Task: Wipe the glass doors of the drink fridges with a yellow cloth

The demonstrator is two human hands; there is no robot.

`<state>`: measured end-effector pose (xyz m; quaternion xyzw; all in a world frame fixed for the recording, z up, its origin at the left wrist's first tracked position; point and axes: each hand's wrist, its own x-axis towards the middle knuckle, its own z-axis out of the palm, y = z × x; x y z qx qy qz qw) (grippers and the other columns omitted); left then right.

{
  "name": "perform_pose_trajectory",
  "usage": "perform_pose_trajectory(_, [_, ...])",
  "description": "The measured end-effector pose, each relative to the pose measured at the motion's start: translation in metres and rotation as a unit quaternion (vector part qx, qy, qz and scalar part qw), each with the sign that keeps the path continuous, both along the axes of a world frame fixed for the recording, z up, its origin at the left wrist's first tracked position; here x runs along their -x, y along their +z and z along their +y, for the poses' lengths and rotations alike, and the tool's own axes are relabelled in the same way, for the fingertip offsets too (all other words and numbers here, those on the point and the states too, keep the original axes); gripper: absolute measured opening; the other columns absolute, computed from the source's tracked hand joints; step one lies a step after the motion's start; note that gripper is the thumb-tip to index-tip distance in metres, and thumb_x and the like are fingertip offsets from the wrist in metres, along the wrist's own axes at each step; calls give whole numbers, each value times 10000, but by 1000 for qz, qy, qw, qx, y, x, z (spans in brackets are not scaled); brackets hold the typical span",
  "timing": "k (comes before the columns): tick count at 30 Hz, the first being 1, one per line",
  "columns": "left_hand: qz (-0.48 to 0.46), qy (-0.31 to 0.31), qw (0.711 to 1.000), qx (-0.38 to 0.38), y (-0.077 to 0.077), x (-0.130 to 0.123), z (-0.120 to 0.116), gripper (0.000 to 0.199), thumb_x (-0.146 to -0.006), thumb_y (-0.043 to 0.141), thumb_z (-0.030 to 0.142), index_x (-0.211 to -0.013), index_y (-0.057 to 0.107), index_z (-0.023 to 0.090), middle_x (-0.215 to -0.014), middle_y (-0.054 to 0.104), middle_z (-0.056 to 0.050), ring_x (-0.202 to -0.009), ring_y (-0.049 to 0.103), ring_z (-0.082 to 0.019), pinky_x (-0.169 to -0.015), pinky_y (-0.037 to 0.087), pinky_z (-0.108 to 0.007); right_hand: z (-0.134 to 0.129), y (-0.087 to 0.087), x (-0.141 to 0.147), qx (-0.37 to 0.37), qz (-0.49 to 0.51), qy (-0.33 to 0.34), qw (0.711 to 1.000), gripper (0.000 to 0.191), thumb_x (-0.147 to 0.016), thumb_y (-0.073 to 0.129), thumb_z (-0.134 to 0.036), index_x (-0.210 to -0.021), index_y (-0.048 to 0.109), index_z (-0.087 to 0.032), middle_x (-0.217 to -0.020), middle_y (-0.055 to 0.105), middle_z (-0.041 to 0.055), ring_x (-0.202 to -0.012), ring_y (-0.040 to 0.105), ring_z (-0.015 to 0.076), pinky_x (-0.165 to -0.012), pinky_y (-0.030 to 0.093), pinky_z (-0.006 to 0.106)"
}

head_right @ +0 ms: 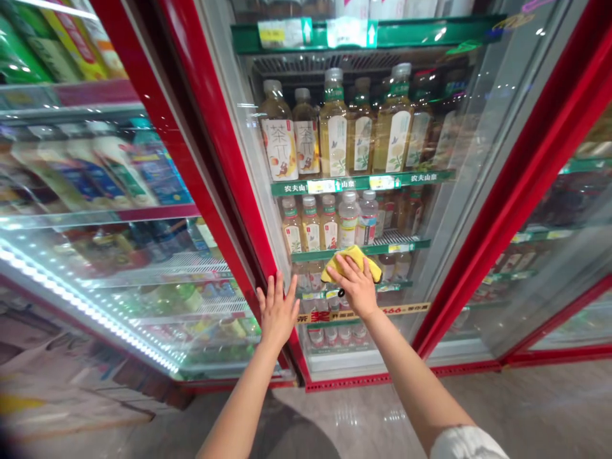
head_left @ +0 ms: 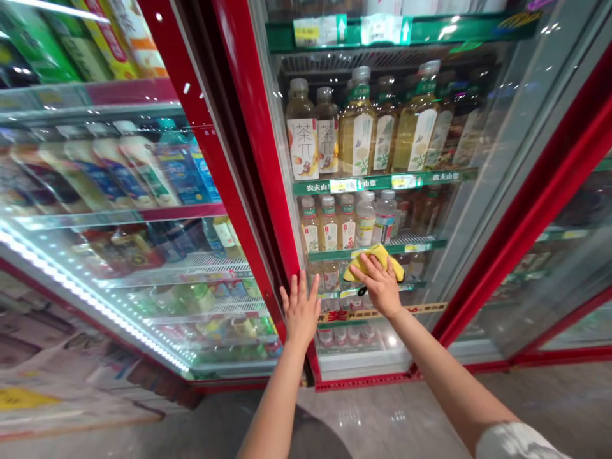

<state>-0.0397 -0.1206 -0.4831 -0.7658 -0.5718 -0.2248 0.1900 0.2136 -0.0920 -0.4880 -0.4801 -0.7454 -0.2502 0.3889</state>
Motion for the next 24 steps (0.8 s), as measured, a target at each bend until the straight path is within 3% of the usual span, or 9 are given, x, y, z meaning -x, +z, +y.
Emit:
perform_pose_trajectory(4, [-4, 0, 1000, 9, -4, 14, -4, 752, -968, 612, 344, -1624, 247, 309, -1719, 164, -110, -1592, 189, -319, -1270, 137, -639, 12, 18, 43, -22, 45, -40, 998, 607, -981, 506, -95, -1480, 533, -440, -1617, 469, 24, -1507, 404, 237, -1282, 80, 578])
perform_pose_trajectory(7, [0, -1, 1000, 17, -5, 25, -6, 739, -977, 592, 337, -1626, 240, 301, -1712, 199, -95, -1592, 200, -305, -1275, 123, -635, 6, 10, 67, -5, -13, 3, 1000, 584, -974, 539, -101, -1460, 561, -426, -1574, 526, 22, -1463, 469, 214, -1295, 29, 536])
perform_pose_trajectory(10, [8, -4, 1000, 25, -6, 38, -6, 694, -992, 542, 289, -1623, 254, 308, -1703, 241, -60, -1593, 202, -293, -1279, 106, -640, 0, 9, 72, 15, -61, 55, 996, 535, -987, 533, -106, -1420, 604, -412, -1534, 571, 6, -1422, 517, 184, -1304, 23, 495])
perform_pose_trajectory(16, [9, -12, 1000, 26, -7, 50, -7, 698, -996, 492, 269, -1638, 219, 246, -1696, 263, -56, -1601, 163, -281, -1289, 97, -627, 19, 47, 94, -3, 26, 48, 998, 505, -1016, 482, -129, -1386, 629, -438, -1584, 508, -25, -1524, 382, 217, -1293, 55, 591])
perform_pose_trajectory(18, [6, -12, 1000, 23, -9, 51, -9, 715, -996, 496, 284, -1643, 196, 225, -1699, 256, -67, -1604, 145, -280, -1291, 101, -620, 20, 42, 105, -8, 26, 50, 998, 490, -1018, 491, -132, -1376, 637, -432, -1576, 519, -20, -1520, 390, 215, -1292, 51, 593])
perform_pose_trajectory(22, [3, -15, 1000, 21, -9, 55, -14, 738, -1000, 504, 317, -1647, 166, 212, -1707, 234, -67, -1606, 134, -278, -1294, 112, -609, 9, 13, 111, 29, -59, 123, 990, 439, -1026, 501, -142, -1366, 652, -377, -1518, 585, 13, -1447, 493, 190, -1295, 103, 552])
perform_pose_trajectory(24, [5, -20, 1000, 19, -7, 56, -15, 738, -1002, 503, 320, -1649, 161, 221, -1706, 238, -60, -1606, 130, -276, -1295, 107, -606, 8, 8, 113, 34, -62, 143, 987, 435, -1034, 476, -136, -1366, 653, -354, -1512, 591, 27, -1445, 497, 184, -1293, 123, 549])
